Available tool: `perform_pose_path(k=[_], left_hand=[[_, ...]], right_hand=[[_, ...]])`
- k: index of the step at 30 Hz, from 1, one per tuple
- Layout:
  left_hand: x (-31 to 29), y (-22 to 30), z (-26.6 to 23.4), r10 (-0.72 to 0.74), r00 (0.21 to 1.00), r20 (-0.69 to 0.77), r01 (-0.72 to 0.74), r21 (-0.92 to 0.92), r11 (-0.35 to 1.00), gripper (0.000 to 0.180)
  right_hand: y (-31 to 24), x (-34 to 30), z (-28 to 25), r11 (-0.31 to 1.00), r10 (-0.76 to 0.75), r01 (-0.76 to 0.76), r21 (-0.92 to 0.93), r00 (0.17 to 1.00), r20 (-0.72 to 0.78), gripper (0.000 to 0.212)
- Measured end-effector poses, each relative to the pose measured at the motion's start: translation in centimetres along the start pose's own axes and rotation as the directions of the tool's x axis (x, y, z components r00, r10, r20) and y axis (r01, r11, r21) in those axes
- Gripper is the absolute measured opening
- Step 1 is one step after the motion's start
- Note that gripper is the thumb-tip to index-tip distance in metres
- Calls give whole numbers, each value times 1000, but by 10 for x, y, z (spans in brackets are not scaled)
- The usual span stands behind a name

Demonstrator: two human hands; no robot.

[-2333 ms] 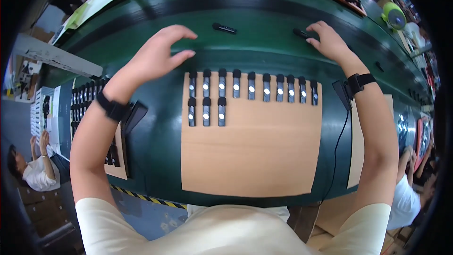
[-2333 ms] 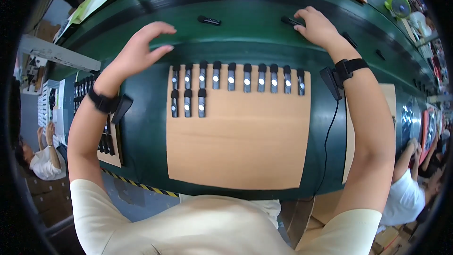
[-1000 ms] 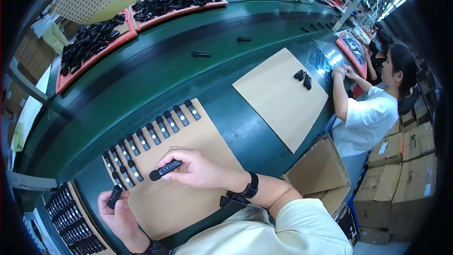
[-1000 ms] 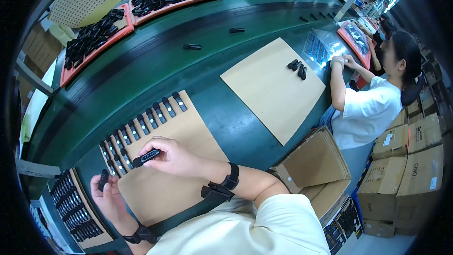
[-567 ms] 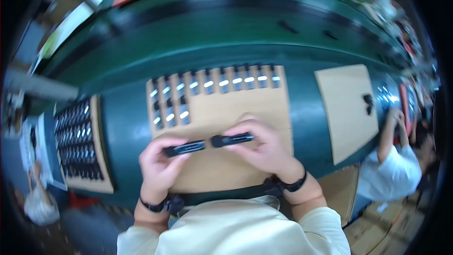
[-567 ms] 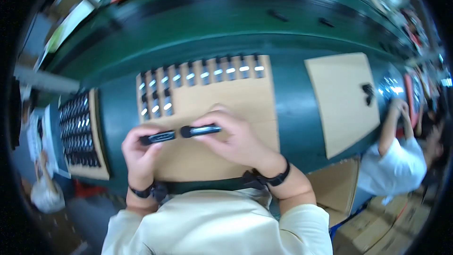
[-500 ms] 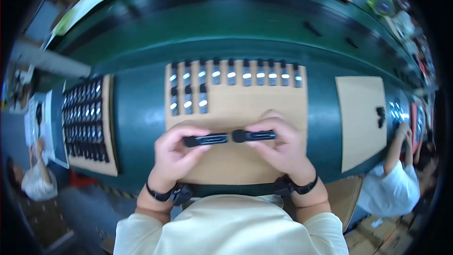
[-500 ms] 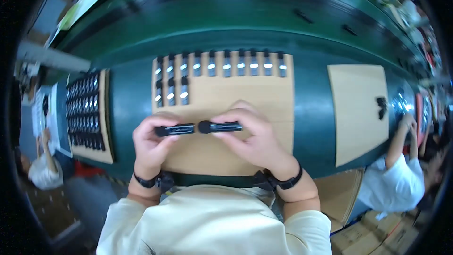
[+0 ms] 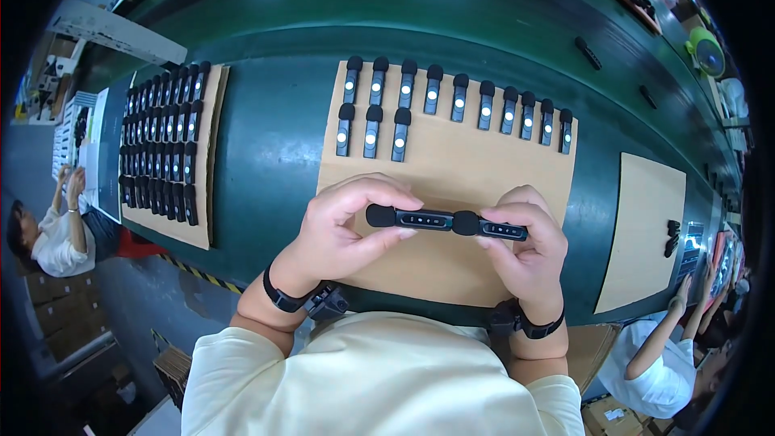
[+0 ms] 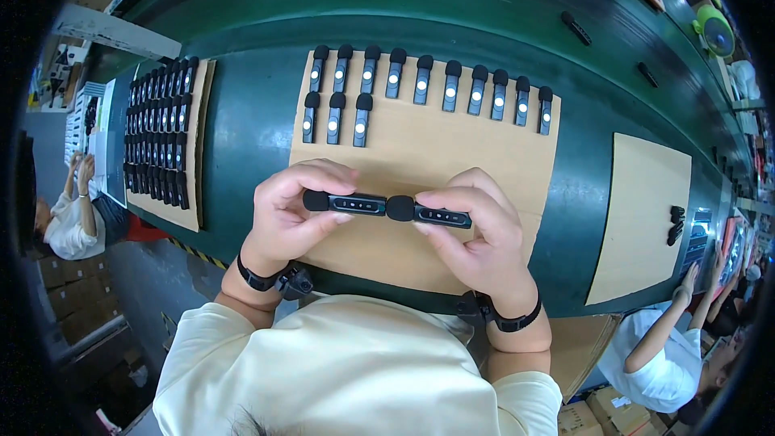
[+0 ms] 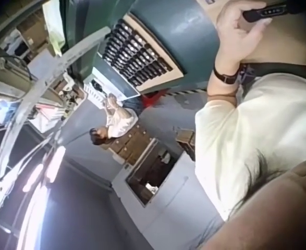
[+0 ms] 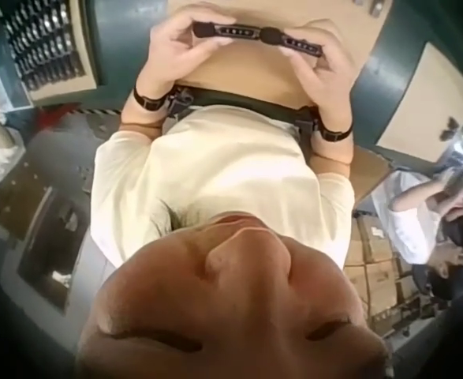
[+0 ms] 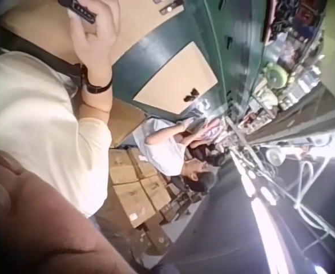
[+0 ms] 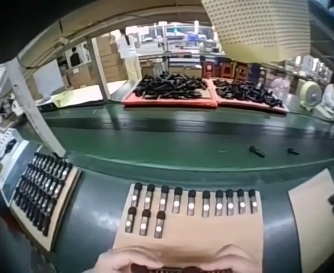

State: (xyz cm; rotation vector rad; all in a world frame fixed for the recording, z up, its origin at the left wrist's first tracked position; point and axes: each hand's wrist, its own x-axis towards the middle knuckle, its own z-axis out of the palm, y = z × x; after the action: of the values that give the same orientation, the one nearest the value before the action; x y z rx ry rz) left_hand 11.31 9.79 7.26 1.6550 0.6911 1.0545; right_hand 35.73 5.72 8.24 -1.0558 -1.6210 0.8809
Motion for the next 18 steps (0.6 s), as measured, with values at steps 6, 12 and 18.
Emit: perform_pose_path(k=[6,12,18], left_hand=[[-2,-7,2,-3,1000,-7,3,-43,999,32],[0,-6,5,35,999,-21,-35,-18,999,31],[2,2,11,43,996,-72,-35,106,994,31]], right_hand=[[3,1,-2,998,-44,44,-34,999,23,32],[3,-1,-2,999,-42,42,-14,999,17,32],[1,-3,-3,998,-57,57,-4,998,38,31]])
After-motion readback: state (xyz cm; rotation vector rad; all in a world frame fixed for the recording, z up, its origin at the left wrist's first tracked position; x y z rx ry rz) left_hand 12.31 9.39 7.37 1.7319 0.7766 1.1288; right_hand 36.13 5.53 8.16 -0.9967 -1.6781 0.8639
